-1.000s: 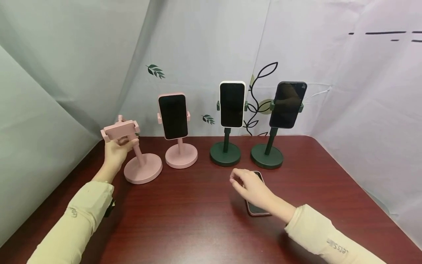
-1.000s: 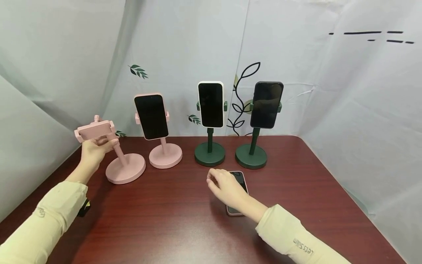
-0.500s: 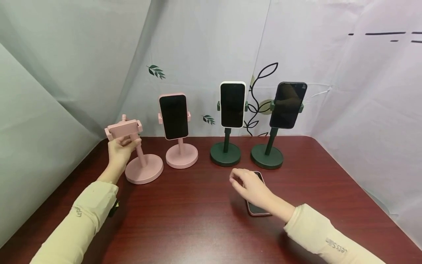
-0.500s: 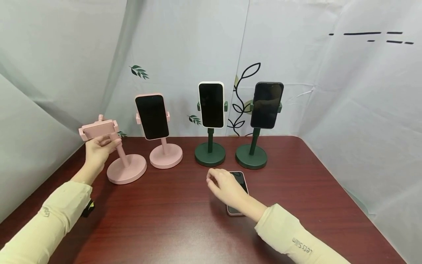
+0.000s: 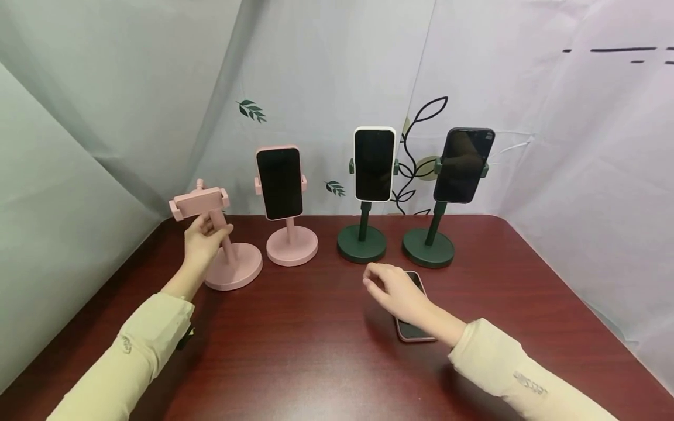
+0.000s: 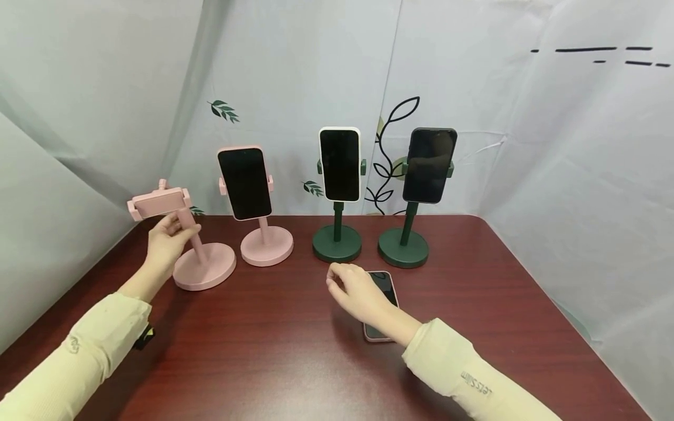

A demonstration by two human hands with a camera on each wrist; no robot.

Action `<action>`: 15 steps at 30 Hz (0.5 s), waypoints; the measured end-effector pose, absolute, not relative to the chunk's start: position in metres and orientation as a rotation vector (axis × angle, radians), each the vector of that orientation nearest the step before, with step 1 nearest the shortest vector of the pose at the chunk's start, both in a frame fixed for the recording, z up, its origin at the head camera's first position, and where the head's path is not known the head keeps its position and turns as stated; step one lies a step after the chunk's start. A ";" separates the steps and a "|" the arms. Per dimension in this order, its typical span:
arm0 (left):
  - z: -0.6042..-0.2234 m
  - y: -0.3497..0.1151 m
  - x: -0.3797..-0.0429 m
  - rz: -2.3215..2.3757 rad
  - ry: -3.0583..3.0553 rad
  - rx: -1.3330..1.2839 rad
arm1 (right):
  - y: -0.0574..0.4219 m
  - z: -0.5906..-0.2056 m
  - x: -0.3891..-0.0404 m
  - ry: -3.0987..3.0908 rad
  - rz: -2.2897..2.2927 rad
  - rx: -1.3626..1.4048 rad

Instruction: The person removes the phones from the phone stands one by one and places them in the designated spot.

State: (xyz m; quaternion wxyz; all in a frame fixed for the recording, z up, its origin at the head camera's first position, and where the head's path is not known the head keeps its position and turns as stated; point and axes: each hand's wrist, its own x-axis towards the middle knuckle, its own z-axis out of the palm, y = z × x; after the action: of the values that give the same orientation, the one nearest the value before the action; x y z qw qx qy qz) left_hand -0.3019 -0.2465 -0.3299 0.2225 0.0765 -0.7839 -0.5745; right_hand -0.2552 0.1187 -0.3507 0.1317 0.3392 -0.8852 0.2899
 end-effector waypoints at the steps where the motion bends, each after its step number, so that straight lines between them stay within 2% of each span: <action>1: -0.330 -0.243 -0.300 -1.573 -2.191 0.216 | 0.118 -0.351 -0.256 -2.569 0.845 0.988; 8: -0.325 -0.192 -0.278 -1.612 -2.303 0.261 | 0.097 -0.341 -0.272 -2.546 0.919 0.981; 15: -0.313 -0.150 -0.270 -1.706 -2.279 -0.088 | 0.063 -0.319 -0.297 -2.485 1.093 0.985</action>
State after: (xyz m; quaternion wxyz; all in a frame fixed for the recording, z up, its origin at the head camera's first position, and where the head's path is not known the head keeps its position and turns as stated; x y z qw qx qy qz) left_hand -0.2703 -0.1500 -0.3128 0.1462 -0.0306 -0.7915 -0.5926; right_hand -0.2969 0.0632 -0.3194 0.1264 0.3383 -0.8536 0.3754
